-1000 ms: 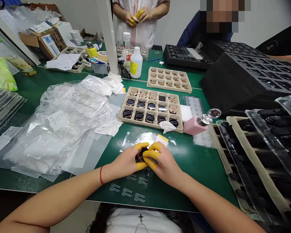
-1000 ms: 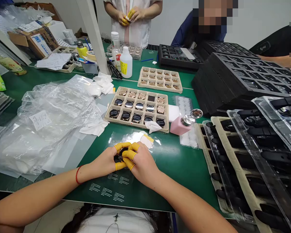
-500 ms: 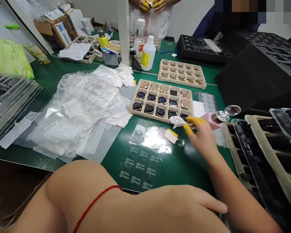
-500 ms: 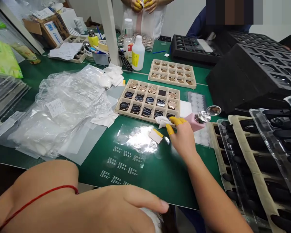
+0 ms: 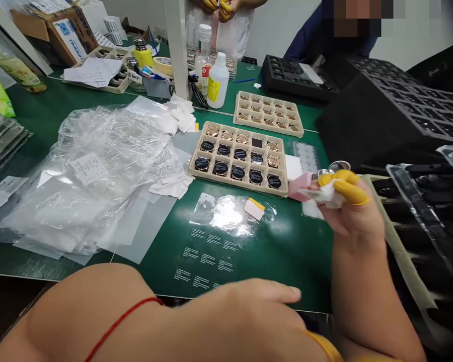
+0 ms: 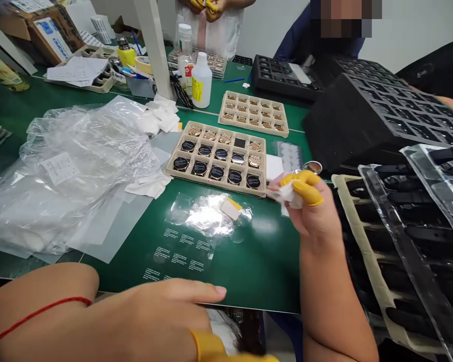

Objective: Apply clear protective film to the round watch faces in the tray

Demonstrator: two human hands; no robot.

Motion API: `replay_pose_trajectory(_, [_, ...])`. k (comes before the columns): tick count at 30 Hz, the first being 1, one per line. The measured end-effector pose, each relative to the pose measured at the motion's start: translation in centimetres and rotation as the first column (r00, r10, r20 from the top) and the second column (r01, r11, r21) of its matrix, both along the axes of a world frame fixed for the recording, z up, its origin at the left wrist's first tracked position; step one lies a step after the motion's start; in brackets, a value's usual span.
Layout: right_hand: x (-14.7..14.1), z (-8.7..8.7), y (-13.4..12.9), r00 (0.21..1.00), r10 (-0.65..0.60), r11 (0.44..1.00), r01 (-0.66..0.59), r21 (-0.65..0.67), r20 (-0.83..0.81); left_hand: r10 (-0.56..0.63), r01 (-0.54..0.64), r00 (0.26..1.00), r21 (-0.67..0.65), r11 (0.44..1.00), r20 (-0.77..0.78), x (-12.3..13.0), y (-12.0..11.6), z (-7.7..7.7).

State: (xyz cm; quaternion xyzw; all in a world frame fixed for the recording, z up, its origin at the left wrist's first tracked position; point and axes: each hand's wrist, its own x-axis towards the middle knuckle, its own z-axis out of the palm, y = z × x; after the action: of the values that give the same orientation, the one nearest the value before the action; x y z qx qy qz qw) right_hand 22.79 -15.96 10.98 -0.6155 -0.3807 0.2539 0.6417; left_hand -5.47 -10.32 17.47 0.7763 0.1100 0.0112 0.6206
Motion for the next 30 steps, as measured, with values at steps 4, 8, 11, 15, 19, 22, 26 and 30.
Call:
replay_pose_trajectory(4, [2.8,1.1,-1.5,0.846,-0.250,0.949,0.310,-0.055,0.471,-0.040,0.041,0.999,0.021,0.999,-0.037,1.3,3.0,-3.0])
replay_pose_trajectory(8, [6.0,-1.1,-0.9,0.531,-0.071,0.831,0.500,-0.245,0.844,0.202,-0.197,0.976,0.063,0.978,-0.080,1.6,5.7,-7.9])
replay_pose_trajectory(11, [6.8,-1.9,-0.4,0.467,0.006,0.797,0.531,-0.286,0.884,0.255,-0.250,0.963,0.072,0.966,-0.082,1.4,6.3,-9.7])
replay_pose_trajectory(15, [2.5,-0.8,-0.2,0.506,-0.088,0.864,0.468,-0.187,0.858,0.276,-0.274,0.960,0.038,0.961,-0.042,1.5,6.1,-9.7])
replay_pose_trajectory(19, [-6.5,-1.0,0.7,0.629,0.194,0.980,-0.160,-0.119,0.753,0.314,-0.314,0.949,0.003,0.949,0.000,1.7,6.0,-9.7])
replay_pose_trajectory(22, [-11.3,-2.5,2.1,0.510,0.219,0.925,-0.380,-0.011,0.832,0.321,-0.322,0.947,0.012,0.947,0.030,1.8,6.1,-10.0])
replay_pose_trajectory(26, [-12.1,-4.2,3.8,0.510,0.098,0.941,-0.328,0.088,0.854,0.346,-0.348,0.937,0.037,0.937,0.042,1.7,6.1,-10.2])
replay_pose_trajectory(30, [-10.7,-4.2,3.7,0.587,0.070,0.960,-0.258,0.105,0.806,0.412,-0.412,0.910,-0.012,0.911,0.052,1.8,6.2,-10.2])
